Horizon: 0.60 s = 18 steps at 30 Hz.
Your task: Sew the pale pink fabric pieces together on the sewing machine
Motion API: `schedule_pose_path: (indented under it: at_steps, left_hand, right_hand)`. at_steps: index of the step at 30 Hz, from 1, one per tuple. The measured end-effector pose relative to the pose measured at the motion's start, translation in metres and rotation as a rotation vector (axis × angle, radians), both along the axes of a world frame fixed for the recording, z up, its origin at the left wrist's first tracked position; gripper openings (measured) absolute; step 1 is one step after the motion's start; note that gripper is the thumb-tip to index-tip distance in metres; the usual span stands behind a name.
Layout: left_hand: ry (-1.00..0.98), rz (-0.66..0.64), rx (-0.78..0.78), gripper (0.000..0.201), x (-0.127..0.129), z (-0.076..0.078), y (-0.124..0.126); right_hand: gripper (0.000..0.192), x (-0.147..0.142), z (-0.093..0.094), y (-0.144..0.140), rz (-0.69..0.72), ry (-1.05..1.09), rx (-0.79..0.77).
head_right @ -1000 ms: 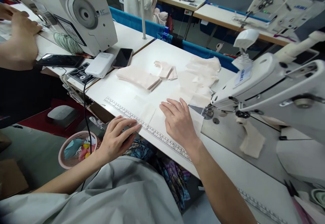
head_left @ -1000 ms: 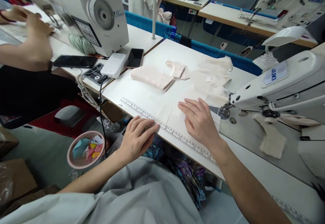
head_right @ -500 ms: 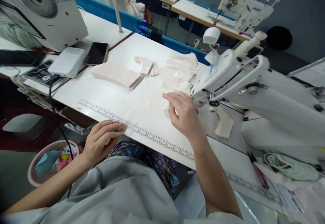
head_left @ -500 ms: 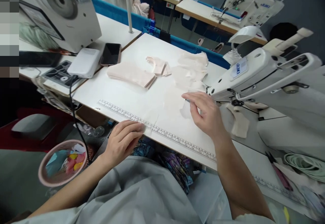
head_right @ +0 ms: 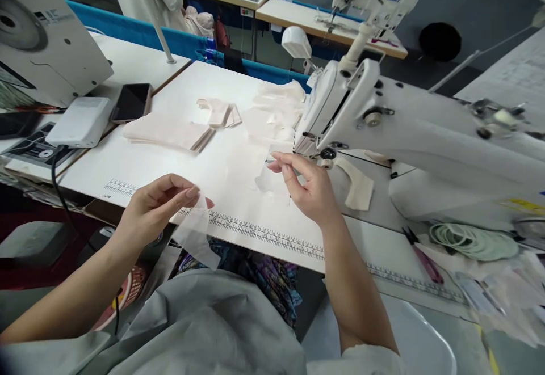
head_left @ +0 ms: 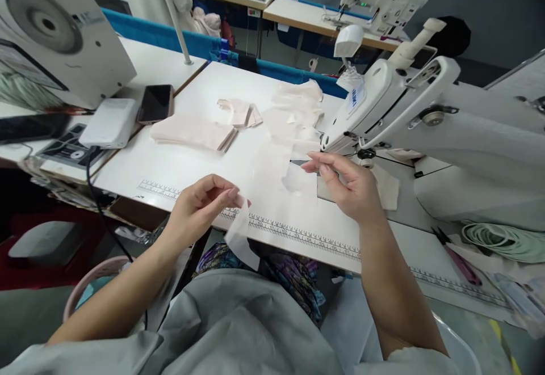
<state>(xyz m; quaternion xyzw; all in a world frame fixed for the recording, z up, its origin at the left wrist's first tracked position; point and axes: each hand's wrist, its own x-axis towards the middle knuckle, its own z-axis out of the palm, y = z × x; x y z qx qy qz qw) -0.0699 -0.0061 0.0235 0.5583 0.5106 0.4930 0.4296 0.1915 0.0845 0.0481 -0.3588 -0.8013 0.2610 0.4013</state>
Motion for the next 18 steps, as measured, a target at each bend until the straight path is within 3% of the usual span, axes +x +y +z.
schedule_pose_path:
  at_steps: [3,6,12,15,18]
  left_hand:
    - [0.019,-0.09,-0.089,0.022,0.0,0.004,0.022]
    - [0.168,-0.132,-0.154,0.025,-0.009,0.004,0.042]
    - [0.391,-0.147,-0.185,0.021,-0.034,-0.001,0.065]
    - [0.58,-0.108,-0.052,0.019,-0.042,-0.007,0.071]
    - [0.785,0.008,0.11,0.02,-0.047,-0.01,0.066]
  right_hand:
    - [0.028,-0.005,-0.007,-0.001,0.14,0.072,-0.207]
    - [0.029,-0.016,-0.019,-0.005,0.179,-0.006,-0.248]
    - [0.025,-0.037,-0.033,-0.016,0.236,-0.164,0.156]
    - [0.028,-0.046,-0.034,-0.022,0.315,-0.31,0.291]
    - [0.03,-0.051,-0.036,-0.026,0.371,-0.451,0.361]
